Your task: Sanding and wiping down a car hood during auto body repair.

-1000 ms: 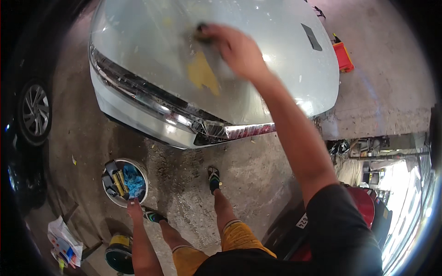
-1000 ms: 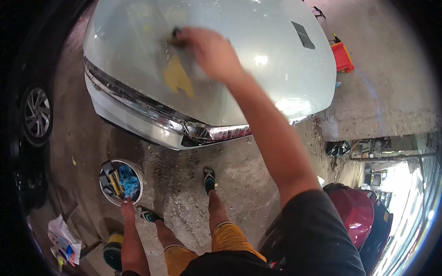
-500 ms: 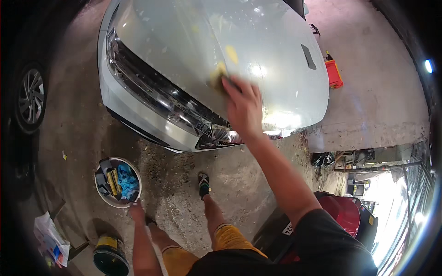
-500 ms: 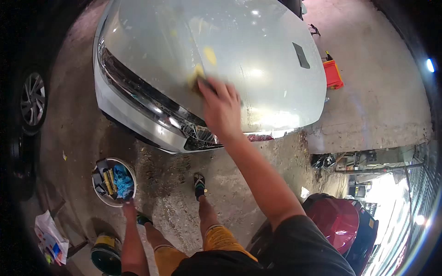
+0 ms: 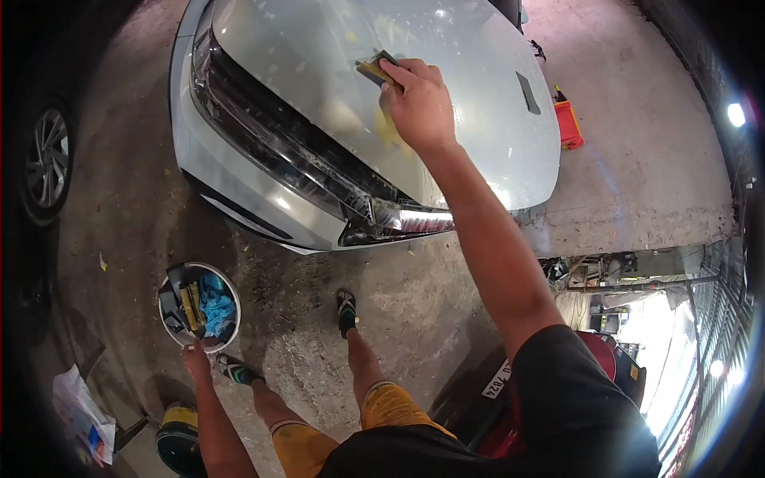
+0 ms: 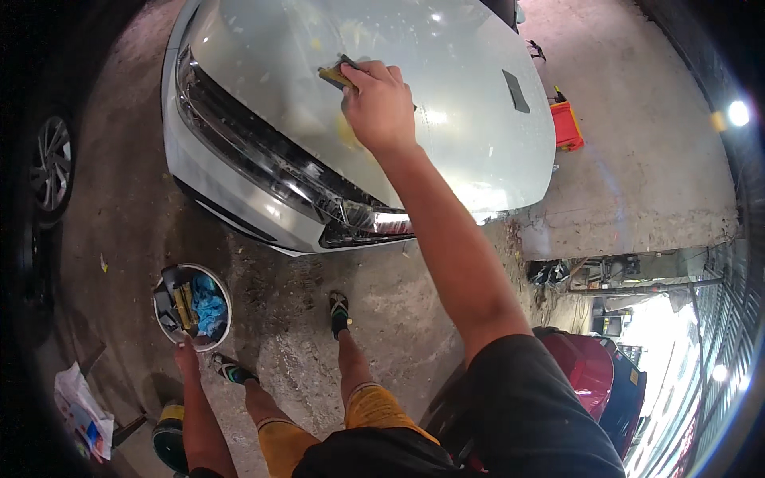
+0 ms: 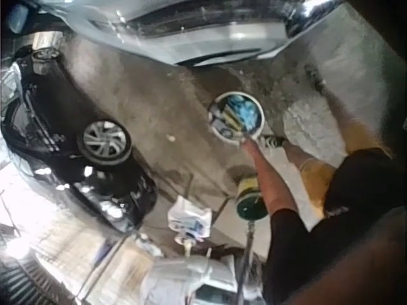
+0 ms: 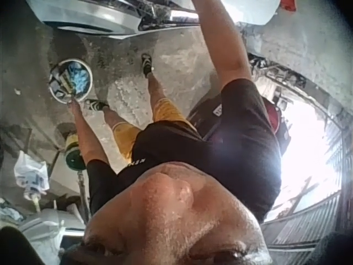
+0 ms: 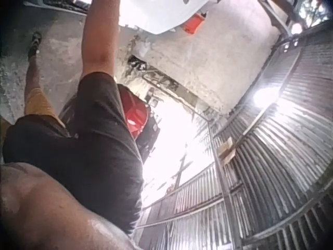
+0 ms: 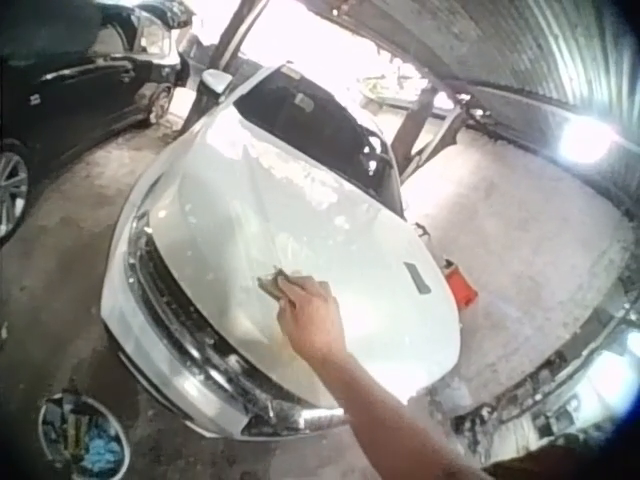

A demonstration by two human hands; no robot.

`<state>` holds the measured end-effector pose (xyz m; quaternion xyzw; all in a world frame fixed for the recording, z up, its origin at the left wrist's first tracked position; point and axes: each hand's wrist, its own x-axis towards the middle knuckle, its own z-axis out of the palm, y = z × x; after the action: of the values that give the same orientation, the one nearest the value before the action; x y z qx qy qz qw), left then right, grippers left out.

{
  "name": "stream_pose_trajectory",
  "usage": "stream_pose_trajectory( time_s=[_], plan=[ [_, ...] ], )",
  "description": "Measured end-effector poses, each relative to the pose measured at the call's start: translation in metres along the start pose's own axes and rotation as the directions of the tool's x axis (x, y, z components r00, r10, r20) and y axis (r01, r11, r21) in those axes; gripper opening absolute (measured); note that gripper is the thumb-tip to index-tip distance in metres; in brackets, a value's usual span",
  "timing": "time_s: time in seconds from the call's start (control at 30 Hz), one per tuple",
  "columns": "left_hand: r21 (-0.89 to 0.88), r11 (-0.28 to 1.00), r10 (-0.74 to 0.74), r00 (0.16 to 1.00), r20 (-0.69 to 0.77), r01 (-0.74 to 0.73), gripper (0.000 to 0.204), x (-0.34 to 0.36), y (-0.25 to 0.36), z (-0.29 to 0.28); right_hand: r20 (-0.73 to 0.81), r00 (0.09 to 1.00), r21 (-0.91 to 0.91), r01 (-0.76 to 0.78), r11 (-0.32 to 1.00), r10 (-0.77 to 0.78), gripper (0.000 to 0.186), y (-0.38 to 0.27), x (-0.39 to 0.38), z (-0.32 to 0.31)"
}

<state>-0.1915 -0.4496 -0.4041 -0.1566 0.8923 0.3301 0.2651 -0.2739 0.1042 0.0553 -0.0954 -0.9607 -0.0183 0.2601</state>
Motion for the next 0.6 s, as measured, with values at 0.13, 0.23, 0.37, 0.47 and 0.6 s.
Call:
stream_pose_trajectory(
  time_s=[0.13,0.23,0.37,0.47,0.6],
  plan=[
    [-0.153,0.973,-0.174,0.985,0.004,0.172,0.056,-0.022,0.01,0.007,-0.04,0.996,-0.064,0.077,0.995,-0.08,0.04,0.003,-0.078,-0.004],
    [0.061,0.997,-0.026,0.986,-0.164,0.037,0.054,-0.03,-0.044,0.006,-0.021,0.999,-0.054,0.039,0.998,-0.04,0.039,-0.026,-0.061,-0.002],
    [-0.043,0.996,0.076,0.997,-0.001,-0.076,0.051,-0.056,0.001,0.036,0.005,1.0,-0.159,0.025,0.987,-0.024,0.032,0.009,0.015,-0.004],
    [-0.218,0.96,-0.155,0.982,0.103,0.175,0.051,-0.056,-0.012,0.027,0.02,0.998,-0.045,0.053,0.998,-0.052,0.033,0.009,-0.03,-0.01],
    [-0.043,0.994,-0.103,0.994,0.043,0.105,0.056,-0.054,-0.043,0.016,0.075,0.996,-0.076,0.055,0.996,-0.049,0.032,0.004,-0.005,0.002]
  ],
)
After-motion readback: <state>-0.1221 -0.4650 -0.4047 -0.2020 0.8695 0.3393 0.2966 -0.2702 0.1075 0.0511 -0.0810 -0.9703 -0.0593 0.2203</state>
